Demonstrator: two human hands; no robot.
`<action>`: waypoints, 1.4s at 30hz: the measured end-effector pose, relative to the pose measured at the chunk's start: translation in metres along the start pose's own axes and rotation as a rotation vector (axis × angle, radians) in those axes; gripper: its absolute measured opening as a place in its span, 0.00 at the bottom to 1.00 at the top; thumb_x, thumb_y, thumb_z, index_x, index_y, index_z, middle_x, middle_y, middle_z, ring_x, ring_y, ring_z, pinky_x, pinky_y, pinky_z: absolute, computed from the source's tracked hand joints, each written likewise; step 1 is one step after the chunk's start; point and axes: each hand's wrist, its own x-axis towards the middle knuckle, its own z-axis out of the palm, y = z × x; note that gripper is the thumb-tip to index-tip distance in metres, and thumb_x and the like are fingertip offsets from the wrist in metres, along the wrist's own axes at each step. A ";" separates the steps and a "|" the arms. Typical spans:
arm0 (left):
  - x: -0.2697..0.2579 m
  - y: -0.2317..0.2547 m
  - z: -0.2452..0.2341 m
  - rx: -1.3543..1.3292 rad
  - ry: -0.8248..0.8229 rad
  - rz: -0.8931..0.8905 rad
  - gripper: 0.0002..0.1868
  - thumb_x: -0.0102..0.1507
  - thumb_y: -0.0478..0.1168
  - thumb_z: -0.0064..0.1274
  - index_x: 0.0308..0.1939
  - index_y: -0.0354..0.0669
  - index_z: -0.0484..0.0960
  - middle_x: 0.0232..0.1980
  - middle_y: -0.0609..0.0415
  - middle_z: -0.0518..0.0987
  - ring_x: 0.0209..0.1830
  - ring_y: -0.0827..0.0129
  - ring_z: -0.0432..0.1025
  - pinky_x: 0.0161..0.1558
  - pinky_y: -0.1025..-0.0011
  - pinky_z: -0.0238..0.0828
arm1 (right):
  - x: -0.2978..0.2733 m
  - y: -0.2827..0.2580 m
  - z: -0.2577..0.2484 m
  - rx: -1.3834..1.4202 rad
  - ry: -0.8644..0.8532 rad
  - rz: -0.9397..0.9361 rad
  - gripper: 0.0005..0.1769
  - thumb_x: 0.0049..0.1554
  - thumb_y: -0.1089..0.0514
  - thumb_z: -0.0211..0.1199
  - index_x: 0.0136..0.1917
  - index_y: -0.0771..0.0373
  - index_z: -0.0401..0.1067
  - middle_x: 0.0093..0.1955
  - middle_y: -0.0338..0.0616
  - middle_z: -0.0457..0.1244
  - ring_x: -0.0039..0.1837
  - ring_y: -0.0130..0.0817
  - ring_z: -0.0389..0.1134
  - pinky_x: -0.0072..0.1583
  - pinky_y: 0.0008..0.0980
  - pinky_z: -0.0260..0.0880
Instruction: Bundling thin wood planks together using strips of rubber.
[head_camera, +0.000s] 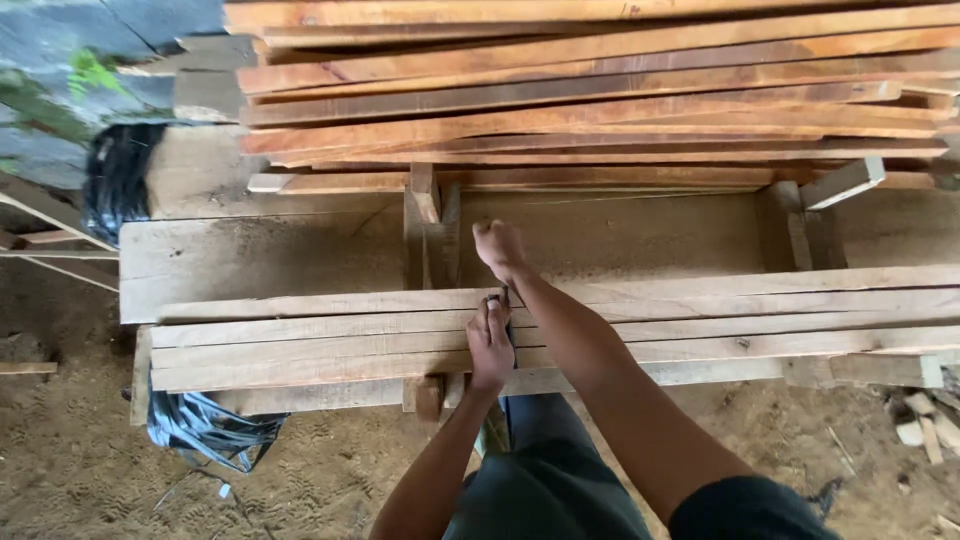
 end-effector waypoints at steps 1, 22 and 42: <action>0.000 0.005 0.000 -0.001 0.003 -0.005 0.23 0.78 0.44 0.29 0.31 0.41 0.70 0.24 0.49 0.69 0.28 0.69 0.63 0.36 0.65 0.67 | 0.009 0.010 0.004 -0.004 -0.004 0.002 0.28 0.60 0.46 0.50 0.42 0.77 0.75 0.45 0.73 0.68 0.55 0.69 0.71 0.53 0.63 0.70; 0.005 0.005 0.002 0.455 -0.140 0.007 0.13 0.76 0.31 0.29 0.45 0.38 0.72 0.39 0.59 0.69 0.42 0.72 0.72 0.44 0.72 0.64 | 0.055 0.026 0.007 0.061 0.417 -0.012 0.25 0.54 0.50 0.58 0.24 0.71 0.73 0.22 0.57 0.61 0.35 0.58 0.72 0.41 0.55 0.68; -0.005 -0.024 -0.002 0.118 0.011 0.044 0.24 0.74 0.47 0.33 0.41 0.32 0.79 0.28 0.35 0.77 0.30 0.59 0.74 0.40 0.60 0.73 | 0.036 0.037 0.030 -0.185 0.463 -0.409 0.22 0.53 0.56 0.58 0.18 0.61 0.66 0.19 0.53 0.59 0.27 0.51 0.68 0.31 0.43 0.67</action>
